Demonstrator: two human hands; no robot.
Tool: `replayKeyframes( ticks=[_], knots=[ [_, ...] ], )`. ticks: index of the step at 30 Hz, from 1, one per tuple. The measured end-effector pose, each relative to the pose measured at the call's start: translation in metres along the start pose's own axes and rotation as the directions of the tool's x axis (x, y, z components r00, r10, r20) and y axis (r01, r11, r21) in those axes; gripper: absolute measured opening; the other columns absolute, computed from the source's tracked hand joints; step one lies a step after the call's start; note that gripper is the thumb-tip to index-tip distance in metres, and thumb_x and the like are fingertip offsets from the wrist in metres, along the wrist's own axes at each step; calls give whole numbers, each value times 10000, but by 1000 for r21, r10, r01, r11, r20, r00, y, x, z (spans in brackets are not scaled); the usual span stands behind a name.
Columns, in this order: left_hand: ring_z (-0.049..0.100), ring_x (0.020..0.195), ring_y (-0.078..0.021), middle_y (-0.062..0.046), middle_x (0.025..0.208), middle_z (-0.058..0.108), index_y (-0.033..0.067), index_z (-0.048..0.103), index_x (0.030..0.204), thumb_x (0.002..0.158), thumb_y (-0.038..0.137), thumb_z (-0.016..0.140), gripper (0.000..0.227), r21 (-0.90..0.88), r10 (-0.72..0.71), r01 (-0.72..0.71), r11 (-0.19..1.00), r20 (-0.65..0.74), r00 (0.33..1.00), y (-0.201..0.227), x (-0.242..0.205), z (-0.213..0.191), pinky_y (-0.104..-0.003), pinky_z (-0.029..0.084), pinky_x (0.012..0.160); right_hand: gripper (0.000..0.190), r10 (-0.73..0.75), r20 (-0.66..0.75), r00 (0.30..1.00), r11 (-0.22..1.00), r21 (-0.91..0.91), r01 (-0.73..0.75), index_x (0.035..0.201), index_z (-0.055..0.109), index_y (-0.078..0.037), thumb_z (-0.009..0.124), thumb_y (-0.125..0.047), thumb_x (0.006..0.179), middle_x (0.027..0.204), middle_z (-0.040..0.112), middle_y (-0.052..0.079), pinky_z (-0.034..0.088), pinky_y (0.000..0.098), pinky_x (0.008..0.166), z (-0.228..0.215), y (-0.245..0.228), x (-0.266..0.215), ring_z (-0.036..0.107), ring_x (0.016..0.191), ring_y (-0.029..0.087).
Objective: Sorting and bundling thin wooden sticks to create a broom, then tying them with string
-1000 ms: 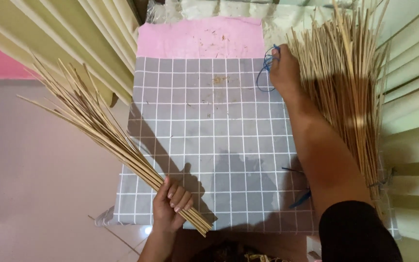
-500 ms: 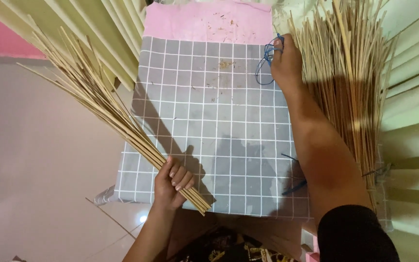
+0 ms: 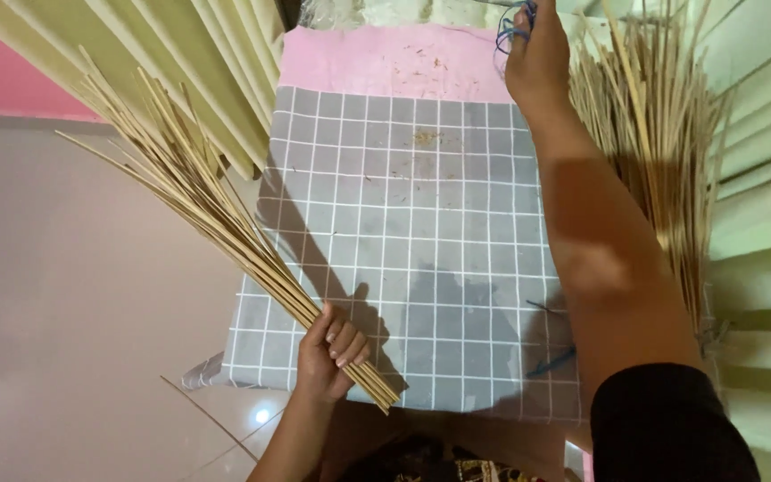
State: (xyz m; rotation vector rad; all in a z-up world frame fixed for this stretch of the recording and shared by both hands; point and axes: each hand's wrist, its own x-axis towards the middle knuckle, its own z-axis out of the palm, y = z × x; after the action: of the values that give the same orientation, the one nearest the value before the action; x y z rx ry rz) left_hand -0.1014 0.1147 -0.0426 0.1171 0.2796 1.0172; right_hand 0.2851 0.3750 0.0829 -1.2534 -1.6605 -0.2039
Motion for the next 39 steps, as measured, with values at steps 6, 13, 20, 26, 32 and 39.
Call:
replayKeyframes(
  ticks=[6,13,20,26,32,39],
  knots=[
    [309,372,-73,61,450,339,182,446,668,1082,315,459,435,-32,-22,22,999,22,1000,1,1,-1,-254,340,440,521,530,384,756,800,-522,-296,1380,552,-56,721,-304,954,1219,528,234,502,553,855,21,25,15,599,998,484],
    [324,366,-76,54,443,340,184,442,662,1086,315,461,444,10,-21,21,1000,-25,999,2,1,-1,-258,346,438,696,491,644,586,810,-586,-35,1335,611,-45,845,-47,680,1180,632,262,522,545,880,-8,-23,45,654,1012,457],
    [324,358,-73,58,442,333,182,436,663,1082,308,481,440,25,-14,15,1000,-38,999,0,-1,3,-251,351,435,630,267,549,792,813,-569,121,1209,786,-95,740,121,620,1191,729,161,527,491,867,-40,-2,29,680,986,433],
    [347,356,-70,56,443,380,191,458,639,1061,316,528,446,122,26,-23,992,-22,999,-2,-3,8,-244,329,416,309,-47,189,981,994,-84,64,1100,756,89,566,174,872,1036,690,200,505,351,698,-93,-115,-40,603,803,269],
    [281,324,-97,62,412,268,238,325,611,1086,414,514,541,410,22,16,912,-89,996,-9,-1,15,-280,356,448,224,336,474,814,699,454,-553,1003,699,-104,630,-318,1001,962,702,62,580,366,810,-85,-250,-205,649,843,170],
    [382,369,-136,-13,437,408,161,426,580,1084,431,524,580,732,147,-83,676,-23,989,-44,-20,121,-272,383,470,853,293,747,596,309,516,-799,1616,-166,-111,481,-225,1072,1570,275,292,629,436,818,-60,-302,-315,622,1111,265]
  ],
)
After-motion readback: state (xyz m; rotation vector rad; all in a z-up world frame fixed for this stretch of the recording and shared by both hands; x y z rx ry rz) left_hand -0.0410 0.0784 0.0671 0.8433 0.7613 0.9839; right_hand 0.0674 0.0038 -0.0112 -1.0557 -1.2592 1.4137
